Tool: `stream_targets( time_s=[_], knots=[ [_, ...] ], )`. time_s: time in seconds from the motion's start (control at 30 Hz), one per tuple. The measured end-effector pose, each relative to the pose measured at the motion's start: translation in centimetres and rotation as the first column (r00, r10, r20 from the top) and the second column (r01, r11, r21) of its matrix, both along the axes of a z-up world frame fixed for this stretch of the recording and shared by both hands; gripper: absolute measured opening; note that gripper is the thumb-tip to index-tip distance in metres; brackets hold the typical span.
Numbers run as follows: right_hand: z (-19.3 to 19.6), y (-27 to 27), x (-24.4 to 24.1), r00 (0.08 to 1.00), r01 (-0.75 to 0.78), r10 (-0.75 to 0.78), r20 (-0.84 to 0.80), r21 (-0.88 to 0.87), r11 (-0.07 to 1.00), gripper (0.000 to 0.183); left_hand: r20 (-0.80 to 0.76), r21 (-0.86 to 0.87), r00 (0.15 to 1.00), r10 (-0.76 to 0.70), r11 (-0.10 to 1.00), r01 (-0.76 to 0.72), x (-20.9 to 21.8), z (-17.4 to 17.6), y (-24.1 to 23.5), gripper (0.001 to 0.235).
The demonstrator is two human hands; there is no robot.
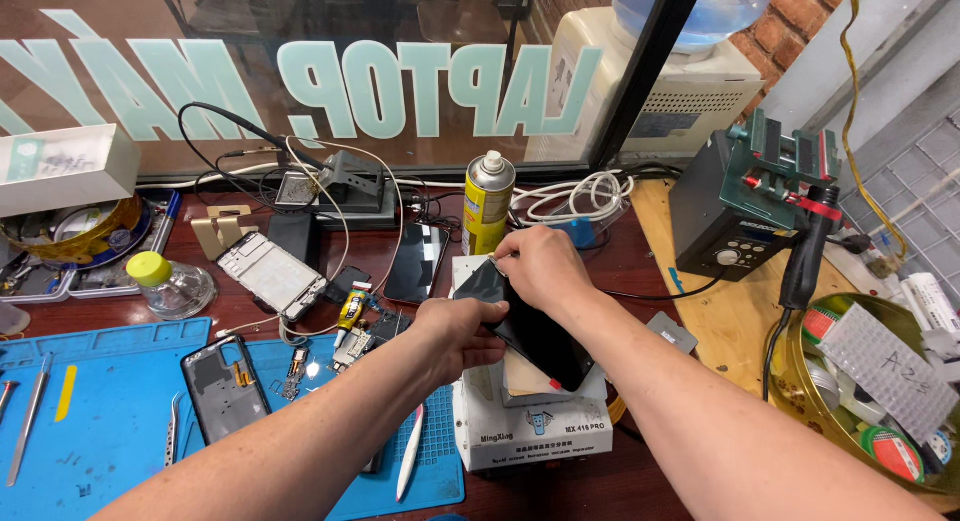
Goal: The person removes the screen from a smartphone, disconnects internal cables, and reattaches components inside the phone chassis. They handle the battery, motherboard, and connectors while working at a cluttered electronics repair bench.
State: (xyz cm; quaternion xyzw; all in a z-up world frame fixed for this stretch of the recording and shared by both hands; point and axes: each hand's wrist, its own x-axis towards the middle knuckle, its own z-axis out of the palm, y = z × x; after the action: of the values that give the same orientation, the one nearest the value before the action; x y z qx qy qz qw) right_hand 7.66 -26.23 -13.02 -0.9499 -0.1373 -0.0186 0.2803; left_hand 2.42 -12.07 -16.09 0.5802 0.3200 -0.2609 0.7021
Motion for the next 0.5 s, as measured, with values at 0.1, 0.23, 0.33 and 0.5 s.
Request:
stream_targets(
  time_s=[0.1, 0.23, 0.33, 0.5],
  knots=[
    [0.1, -1.5, -1.6, 0.999, 0.033, -0.033, -0.02, -0.005, 0.999, 0.017, 0.0, -0.011, 1.0, 0.014, 1.0, -0.014, -0.3, 0.2, -0.1, 0.034],
    [0.8, -5.1, -5.5, 0.999, 0.017, -0.018, 0.05, 0.022, 1.0, 0.016, 0.007, 0.019, 1.0, -0.015, 1.0, 0.015, -0.5, 0.8, 0.0, 0.032],
    [1.0, -5.5, -6.0, 0.999, -0.004, 0.003, 0.047, 0.01, 1.0, 0.015, 0.009, 0.035, 1.0, -0.027, 0.999, 0.026, -0.6, 1.2, 0.1, 0.031],
    [0.8, -1.7, -2.0, 1.0, -0.031, 0.031, 0.001, -0.007, 1.0, 0.016, 0.011, 0.02, 1.0, -0.006, 1.0, 0.006, -0.7, 1.4, -0.1, 0.03]
  ],
)
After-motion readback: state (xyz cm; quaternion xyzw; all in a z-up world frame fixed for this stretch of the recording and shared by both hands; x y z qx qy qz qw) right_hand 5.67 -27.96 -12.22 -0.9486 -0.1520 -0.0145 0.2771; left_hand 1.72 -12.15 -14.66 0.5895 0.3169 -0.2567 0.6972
